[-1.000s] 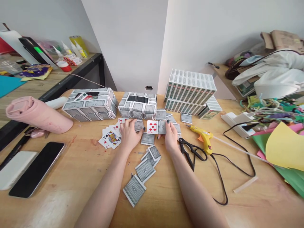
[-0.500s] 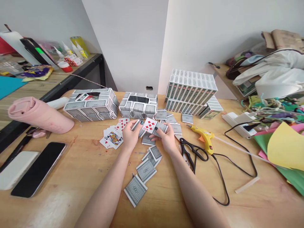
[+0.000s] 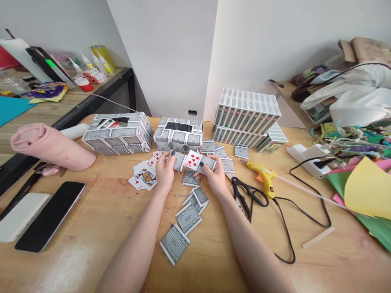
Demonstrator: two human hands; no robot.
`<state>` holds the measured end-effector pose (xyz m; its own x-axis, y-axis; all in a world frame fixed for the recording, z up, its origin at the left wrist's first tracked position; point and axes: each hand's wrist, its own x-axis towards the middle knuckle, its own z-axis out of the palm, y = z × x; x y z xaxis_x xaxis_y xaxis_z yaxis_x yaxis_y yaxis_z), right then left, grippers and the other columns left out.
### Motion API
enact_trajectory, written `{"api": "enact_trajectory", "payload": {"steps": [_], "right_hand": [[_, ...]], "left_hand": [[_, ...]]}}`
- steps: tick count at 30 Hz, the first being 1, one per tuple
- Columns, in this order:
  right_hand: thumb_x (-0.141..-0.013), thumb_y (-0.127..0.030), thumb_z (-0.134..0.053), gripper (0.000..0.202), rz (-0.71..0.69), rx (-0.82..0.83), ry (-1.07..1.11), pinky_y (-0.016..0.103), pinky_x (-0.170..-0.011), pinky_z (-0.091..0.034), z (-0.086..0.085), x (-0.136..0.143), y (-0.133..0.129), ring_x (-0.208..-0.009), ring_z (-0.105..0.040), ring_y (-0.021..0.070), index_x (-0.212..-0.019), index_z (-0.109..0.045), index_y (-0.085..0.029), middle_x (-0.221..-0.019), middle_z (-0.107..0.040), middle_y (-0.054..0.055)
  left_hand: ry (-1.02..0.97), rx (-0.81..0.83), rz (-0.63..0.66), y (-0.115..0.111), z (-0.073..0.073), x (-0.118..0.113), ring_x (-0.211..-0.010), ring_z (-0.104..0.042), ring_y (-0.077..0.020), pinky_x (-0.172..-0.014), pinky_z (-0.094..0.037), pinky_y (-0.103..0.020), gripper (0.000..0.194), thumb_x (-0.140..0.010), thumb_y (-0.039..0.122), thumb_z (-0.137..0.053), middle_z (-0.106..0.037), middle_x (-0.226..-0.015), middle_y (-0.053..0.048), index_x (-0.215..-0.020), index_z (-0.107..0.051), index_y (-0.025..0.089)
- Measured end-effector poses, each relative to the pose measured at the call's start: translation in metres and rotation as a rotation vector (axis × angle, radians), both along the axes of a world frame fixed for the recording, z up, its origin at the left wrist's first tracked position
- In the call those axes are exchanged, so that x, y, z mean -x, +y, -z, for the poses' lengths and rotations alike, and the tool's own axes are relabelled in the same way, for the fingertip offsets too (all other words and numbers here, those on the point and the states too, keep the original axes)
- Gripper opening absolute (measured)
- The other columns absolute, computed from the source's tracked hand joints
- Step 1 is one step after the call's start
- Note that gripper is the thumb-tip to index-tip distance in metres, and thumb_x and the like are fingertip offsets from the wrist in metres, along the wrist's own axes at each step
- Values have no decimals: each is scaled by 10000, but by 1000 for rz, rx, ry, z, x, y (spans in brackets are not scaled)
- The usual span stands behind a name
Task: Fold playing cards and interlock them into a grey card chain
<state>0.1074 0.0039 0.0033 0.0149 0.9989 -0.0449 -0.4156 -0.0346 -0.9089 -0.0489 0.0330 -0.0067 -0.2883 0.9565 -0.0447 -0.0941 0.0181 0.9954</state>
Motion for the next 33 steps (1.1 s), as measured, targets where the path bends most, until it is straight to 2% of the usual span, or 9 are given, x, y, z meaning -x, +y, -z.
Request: {"api": "enact_trajectory", "payload": {"steps": [5, 9, 12, 17, 23, 28, 33], "right_hand": [[-748, -358, -665, 413, 3, -23, -4, 268, -467, -554, 2, -1, 1, -528, -670, 154, -977, -344, -237, -756, -628, -35], [-756, -361, -662, 398, 7, -53, 23, 288, -519, -580, 3, -2, 3, -562, -677, 147, -965, -345, -242, -800, -625, -29], [-758, -357, -662, 388, 4, -62, 49, 300, -532, -588, 4, -1, 4, -570, -679, 148, -964, -353, -243, -829, -622, -23], [-742, -345, -683, 411, -71, -20, 56, 287, -495, -582, 6, 0, 4, -537, -674, 153, -974, -362, -236, -745, -628, -34], [-726, -364, -696, 415, -120, 5, 47, 264, -458, -562, 10, -1, 5, -500, -665, 158, -892, -339, -232, -672, -643, -28], [-743, -381, -666, 407, -129, -1, 10, 261, -439, -537, 13, -1, 6, -465, -637, 142, -879, -308, -241, -624, -617, -50], [-794, -341, -588, 325, -160, -38, -60, 226, -423, -469, 12, -2, 7, -431, -562, 101, -871, -285, -251, -588, -573, -81]], "left_hand": [[132, -88, 68, -1, -2, 3, -598, -519, -88, -472, -442, -197, 453, -797, 466, -543, -609, -986, -62, -1176, -571, 219], [166, -106, 148, -3, -3, 1, -474, -405, -36, -401, -374, -174, 514, -810, 444, -547, -603, -999, -59, -1287, -477, 266], [179, -131, 175, -5, -5, -1, -459, -340, -21, -378, -344, -165, 560, -813, 449, -550, -576, -1040, -64, -1336, -410, 302], [183, -114, 190, -8, -6, -3, -439, -305, -22, -374, -332, -162, 513, -828, 471, -522, -513, -785, -13, -1291, -451, 263], [146, -113, 129, -7, -2, -3, -452, -350, -25, -390, -365, -164, 620, -805, 463, -564, -488, -789, 1, -1348, -331, 272], [167, -84, 149, -6, -4, -3, -410, -351, -26, -364, -335, -163, 528, -810, 470, -552, -413, -663, 41, -1264, -432, 230], [192, -85, 150, -6, -5, -3, -409, -371, -31, -367, -355, -165, 504, -823, 464, -535, -435, -665, 36, -1262, -436, 239]]}}
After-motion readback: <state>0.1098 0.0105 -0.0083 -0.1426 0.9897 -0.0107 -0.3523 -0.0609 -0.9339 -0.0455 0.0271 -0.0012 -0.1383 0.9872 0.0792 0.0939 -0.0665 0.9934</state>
